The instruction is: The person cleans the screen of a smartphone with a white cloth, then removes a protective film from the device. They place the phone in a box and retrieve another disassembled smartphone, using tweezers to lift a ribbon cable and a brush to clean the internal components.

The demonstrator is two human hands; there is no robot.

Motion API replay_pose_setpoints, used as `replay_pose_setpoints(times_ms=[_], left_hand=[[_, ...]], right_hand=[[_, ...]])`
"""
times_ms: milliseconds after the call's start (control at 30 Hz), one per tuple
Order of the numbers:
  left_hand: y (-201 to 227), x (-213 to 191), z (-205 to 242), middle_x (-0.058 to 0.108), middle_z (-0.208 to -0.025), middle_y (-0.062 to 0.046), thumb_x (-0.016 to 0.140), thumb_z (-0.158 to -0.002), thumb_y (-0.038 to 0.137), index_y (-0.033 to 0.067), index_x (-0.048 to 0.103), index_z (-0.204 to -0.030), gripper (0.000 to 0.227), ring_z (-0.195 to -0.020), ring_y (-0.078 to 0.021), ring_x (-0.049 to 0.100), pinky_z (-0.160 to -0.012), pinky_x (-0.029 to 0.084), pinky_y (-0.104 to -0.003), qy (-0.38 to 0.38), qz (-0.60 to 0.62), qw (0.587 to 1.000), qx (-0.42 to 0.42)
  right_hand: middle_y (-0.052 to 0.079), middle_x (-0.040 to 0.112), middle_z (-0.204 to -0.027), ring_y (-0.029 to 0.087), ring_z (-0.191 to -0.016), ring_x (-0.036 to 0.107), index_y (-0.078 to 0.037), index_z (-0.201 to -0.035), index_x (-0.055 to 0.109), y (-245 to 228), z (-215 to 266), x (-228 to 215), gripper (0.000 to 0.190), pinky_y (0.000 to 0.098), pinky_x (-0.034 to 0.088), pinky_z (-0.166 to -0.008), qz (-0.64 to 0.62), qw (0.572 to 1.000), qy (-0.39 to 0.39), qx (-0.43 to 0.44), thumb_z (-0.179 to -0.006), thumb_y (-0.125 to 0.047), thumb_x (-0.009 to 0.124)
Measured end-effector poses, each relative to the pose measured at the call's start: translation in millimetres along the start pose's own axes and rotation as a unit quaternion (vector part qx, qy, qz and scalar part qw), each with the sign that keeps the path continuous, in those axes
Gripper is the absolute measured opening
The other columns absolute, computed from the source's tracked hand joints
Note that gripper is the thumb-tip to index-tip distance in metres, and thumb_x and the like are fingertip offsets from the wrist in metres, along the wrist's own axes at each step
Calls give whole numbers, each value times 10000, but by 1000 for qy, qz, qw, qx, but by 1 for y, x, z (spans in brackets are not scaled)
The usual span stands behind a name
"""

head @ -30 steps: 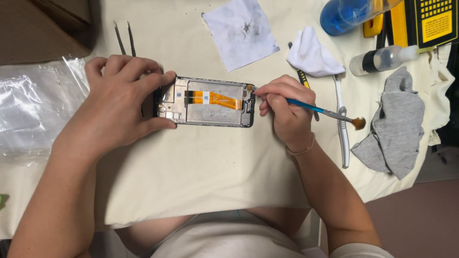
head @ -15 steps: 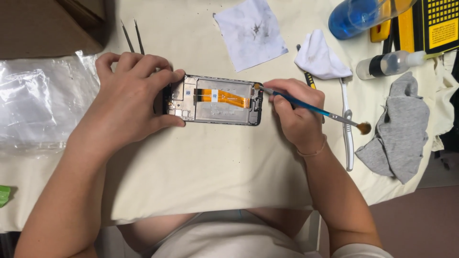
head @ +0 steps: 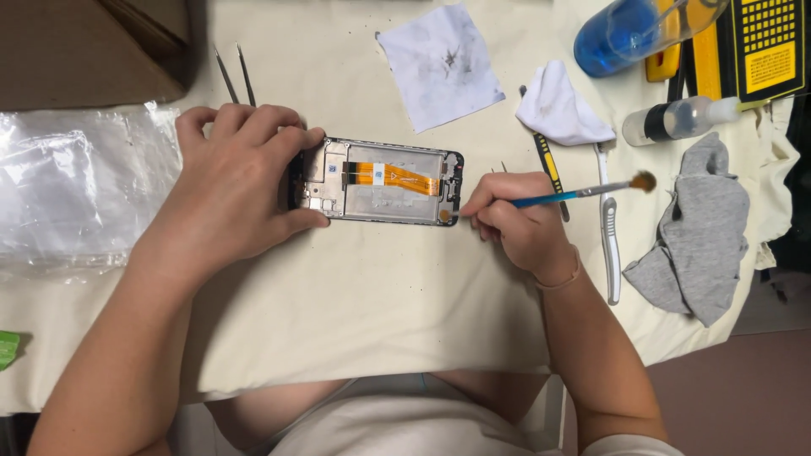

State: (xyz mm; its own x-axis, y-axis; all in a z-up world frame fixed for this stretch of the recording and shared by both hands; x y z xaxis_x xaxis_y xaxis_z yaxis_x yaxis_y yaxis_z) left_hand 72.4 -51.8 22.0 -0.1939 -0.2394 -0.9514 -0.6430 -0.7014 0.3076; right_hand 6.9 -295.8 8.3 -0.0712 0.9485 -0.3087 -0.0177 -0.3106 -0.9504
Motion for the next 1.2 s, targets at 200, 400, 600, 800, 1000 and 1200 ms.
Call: replay_pose_setpoints(times_ms=[200, 400, 600, 800, 1000, 1200], left_hand=[[1, -1, -1, 605, -1283, -47, 881, -621, 602, 159, 645, -1349, 884, -1092, -341, 541, -1025, 253, -545, 5, 1, 1000, 16], [8, -7, 0, 644, -1202, -30, 870, -576, 656, 153, 682, -1249, 861, -1069, -321, 575, -1055, 251, -552, 19, -27, 999, 7], [54, 6, 14, 650, -943, -48, 572, -625, 1103, 125, 642, -949, 1034, -911, -265, 601, -1010, 373, -469, 38, -221, 970, -95], [64, 17, 20, 600, -888, -27, 545, -624, 1126, 150, 601, -918, 1021, -840, -253, 564, -859, 415, -409, 42, -227, 964, -130], [62, 18, 21, 605, -875, -34, 592, -611, 1101, 145, 592, -908, 1001, -828, -263, 578, -875, 425, -413, 47, -210, 967, -136], [63, 20, 21, 602, -859, -29, 613, -633, 1076, 147, 564, -893, 966, -808, -254, 582, -885, 428, -412, 42, -205, 967, -144]], right_hand=[[177, 594, -686, 218, -535, 590, 89, -846, 677, 20, -2, -9, 259, 257, 488, -444, -94, 992, 72, 42, -815, 60, 422], [109, 559, -546, 149, -473, 480, 54, -768, 690, -4, 1, -8, 229, 231, 378, -465, 31, 999, 31, -23, -758, 60, 461], [139, 591, -681, 165, -509, 543, 32, -926, 585, -13, 8, -18, 125, 235, 442, -448, -13, 991, 134, -28, -866, 60, 478], [121, 737, -895, 153, -768, 714, 16, -979, 675, -30, 6, 19, 118, 220, 573, -703, 92, 991, 72, -64, -949, 51, 567], [23, 750, -888, 93, -745, 662, -60, -922, 720, -28, 12, 38, 137, 217, 521, -692, 129, 990, -2, -54, -894, -32, 589], [79, 699, -816, 136, -705, 620, 10, -898, 660, -26, -2, 0, 120, 254, 486, -642, 155, 977, 120, -79, -920, 35, 545]])
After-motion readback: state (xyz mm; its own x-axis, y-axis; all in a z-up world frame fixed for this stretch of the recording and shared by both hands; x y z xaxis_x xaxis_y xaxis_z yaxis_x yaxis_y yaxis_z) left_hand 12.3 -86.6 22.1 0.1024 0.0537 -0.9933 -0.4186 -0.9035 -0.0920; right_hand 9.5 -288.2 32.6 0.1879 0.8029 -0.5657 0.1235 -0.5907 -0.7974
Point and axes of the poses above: each hand's wrist, its own z-axis away from the middle knuckle, its own x-axis out of the palm, y = z × x, the point moved 10 cm from there along -z, towards the middle knuckle
